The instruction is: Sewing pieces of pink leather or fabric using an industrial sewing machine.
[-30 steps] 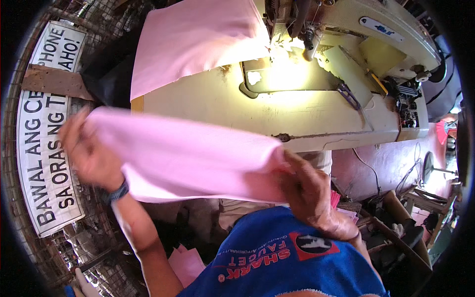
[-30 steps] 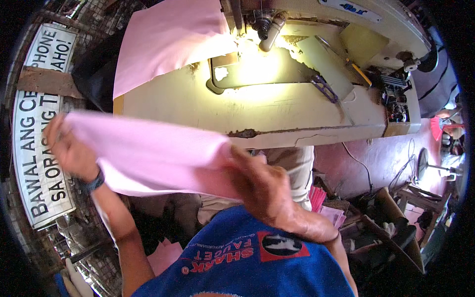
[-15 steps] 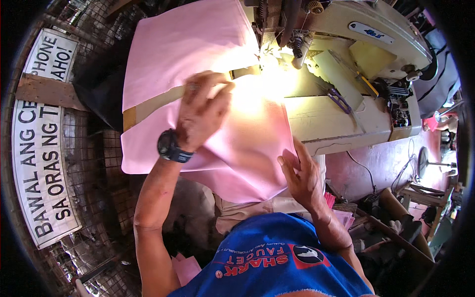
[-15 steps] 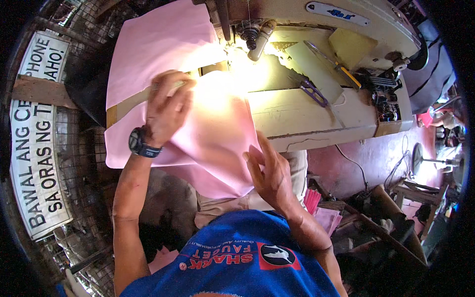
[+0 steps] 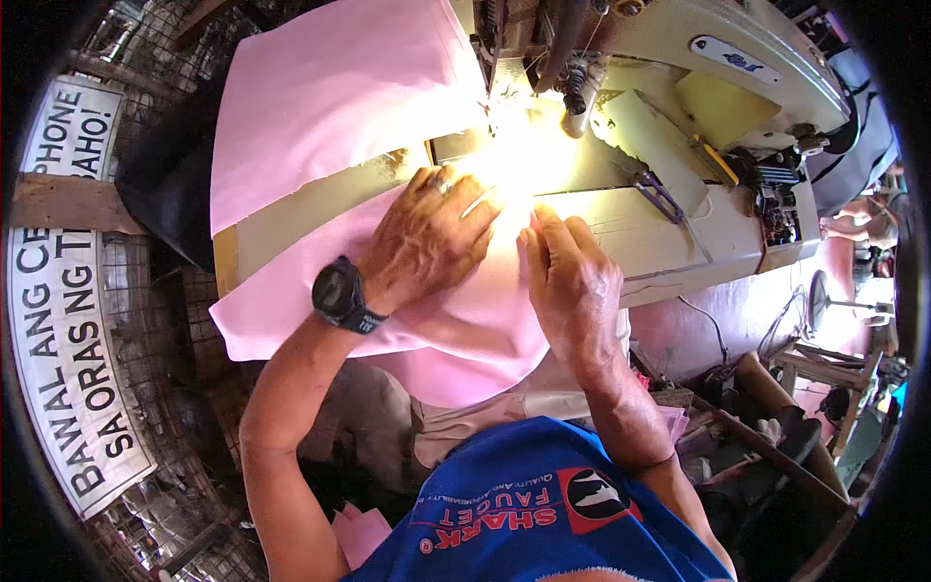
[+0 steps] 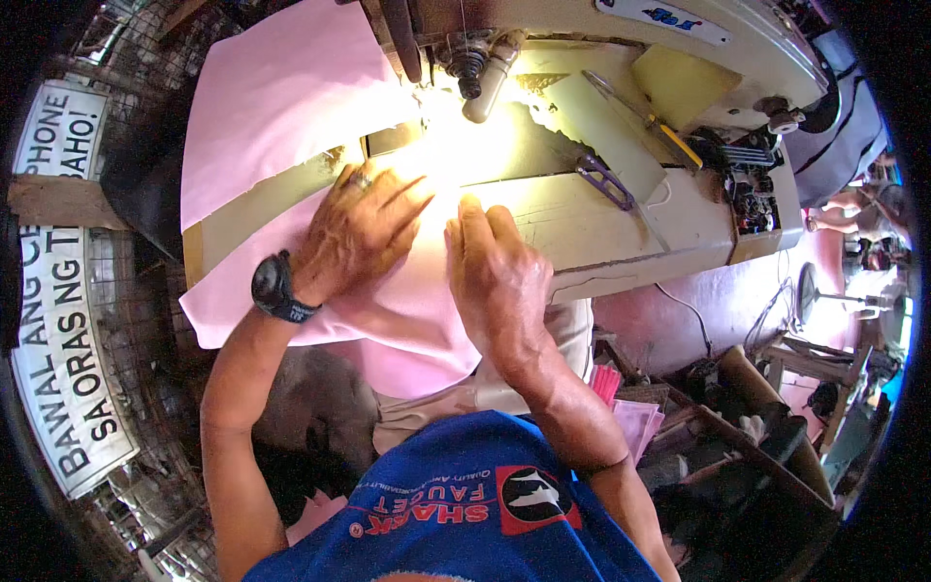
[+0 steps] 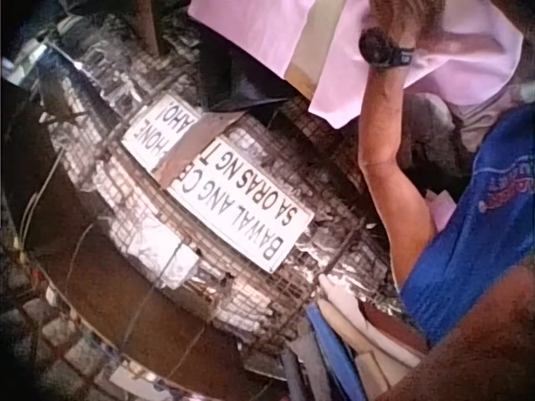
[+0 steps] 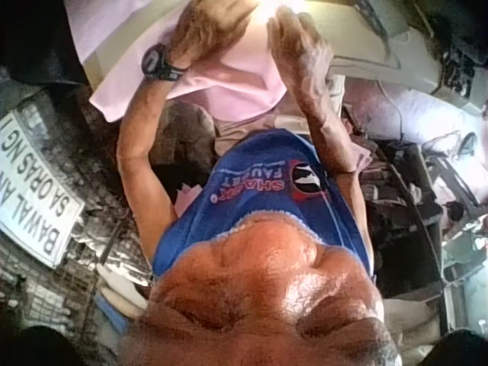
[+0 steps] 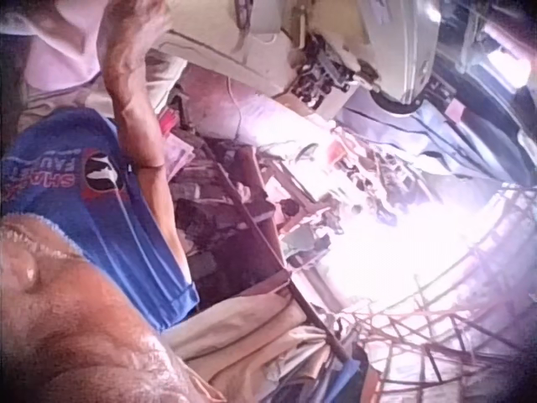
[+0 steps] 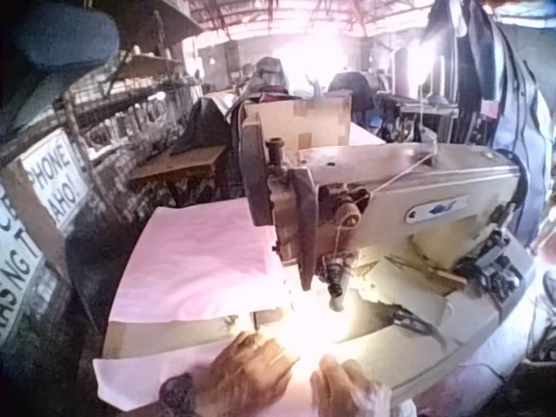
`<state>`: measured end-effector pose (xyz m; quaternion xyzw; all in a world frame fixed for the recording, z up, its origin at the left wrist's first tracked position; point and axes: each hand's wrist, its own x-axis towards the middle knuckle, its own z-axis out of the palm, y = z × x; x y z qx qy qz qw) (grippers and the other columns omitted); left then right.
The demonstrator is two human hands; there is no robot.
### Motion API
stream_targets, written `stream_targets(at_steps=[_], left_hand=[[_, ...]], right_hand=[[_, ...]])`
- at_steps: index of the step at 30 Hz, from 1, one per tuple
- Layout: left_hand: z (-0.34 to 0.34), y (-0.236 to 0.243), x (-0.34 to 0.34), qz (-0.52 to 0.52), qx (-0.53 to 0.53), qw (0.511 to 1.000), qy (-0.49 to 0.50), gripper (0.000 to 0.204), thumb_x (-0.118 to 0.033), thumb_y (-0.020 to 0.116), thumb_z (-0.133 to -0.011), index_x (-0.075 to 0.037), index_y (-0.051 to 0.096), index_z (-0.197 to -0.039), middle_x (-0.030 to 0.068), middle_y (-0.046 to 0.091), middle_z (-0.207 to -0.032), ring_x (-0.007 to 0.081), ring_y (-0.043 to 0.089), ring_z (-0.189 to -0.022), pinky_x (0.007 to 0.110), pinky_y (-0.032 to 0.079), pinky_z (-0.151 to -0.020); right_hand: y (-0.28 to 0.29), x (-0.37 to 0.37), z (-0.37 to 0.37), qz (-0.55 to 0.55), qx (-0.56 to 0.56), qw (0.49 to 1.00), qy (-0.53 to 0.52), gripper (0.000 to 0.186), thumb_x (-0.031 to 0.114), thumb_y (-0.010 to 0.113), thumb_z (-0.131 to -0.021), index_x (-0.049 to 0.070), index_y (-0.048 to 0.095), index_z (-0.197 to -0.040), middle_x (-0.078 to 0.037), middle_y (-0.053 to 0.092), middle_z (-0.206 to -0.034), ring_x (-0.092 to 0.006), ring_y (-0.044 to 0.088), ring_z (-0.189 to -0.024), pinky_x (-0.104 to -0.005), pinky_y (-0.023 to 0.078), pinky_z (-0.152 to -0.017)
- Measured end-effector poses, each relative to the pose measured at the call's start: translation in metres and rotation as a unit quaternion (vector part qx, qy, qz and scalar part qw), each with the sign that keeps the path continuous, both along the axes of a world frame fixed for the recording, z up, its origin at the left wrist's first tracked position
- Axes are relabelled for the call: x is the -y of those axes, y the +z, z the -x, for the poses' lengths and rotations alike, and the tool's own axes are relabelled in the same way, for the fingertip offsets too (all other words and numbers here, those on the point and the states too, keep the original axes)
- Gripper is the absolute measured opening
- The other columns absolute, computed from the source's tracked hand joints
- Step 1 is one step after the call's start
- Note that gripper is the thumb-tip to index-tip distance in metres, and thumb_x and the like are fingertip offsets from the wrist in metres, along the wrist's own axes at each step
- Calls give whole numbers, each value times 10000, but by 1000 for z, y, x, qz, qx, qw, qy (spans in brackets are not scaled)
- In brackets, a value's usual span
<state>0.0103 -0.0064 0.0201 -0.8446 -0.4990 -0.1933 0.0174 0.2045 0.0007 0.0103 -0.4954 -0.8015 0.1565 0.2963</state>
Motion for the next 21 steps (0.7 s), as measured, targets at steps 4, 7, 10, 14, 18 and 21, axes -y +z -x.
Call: stream_targets(at_steps=[4,7,10,14,18,21], left_hand=[[12,-11,-28,-17,-13,999,-36,349,-165,654,-866,-29,633,-1186,154,610,-1225,327,549,-1202,469,409,-1083],[18,-19,-35,-19,-14,999,-21,350,-163,668,-839,-38,647,-1166,156,600,-1235,336,527,-1242,482,386,-1133],[15,-10,-35,-23,-14,999,-26,303,-147,676,-817,-65,682,-1108,157,588,-1238,343,524,-1244,490,415,-1107],[17,-15,-37,-12,3,999,-46,276,-146,679,-819,-55,676,-1079,164,586,-1209,352,537,-1197,491,443,-1063],[14,-10,-34,8,47,999,-7,211,-131,652,-844,-28,687,-1025,125,627,-1128,309,546,-1189,480,430,-1038],[16,-12,-36,-3,35,999,-17,212,-136,671,-834,-29,670,-1017,147,606,-1151,324,548,-1170,482,453,-1011]], right_hand=[[2,1,2,-24,49,999,1,251,184,663,-941,60,640,-1158,-100,565,-820,-289,635,-595,-397,518,-513],[5,0,2,-52,77,995,22,263,145,663,-931,52,644,-1176,-84,546,-820,-249,638,-622,-365,515,-520],[6,0,0,-56,113,991,41,322,85,662,-884,30,641,-1201,-80,544,-844,-225,651,-662,-355,518,-538],[6,-1,-4,-41,143,987,60,411,47,655,-823,2,632,-1232,-79,540,-858,-215,646,-691,-350,524,-548],[10,-4,-5,-52,155,982,97,482,47,641,-791,-4,612,-1269,-81,528,-861,-209,628,-693,-344,532,-559],[13,-6,-7,-57,172,976,117,492,62,636,-794,-10,602,-1279,-78,528,-862,-200,623,-694,-340,537,-563]])
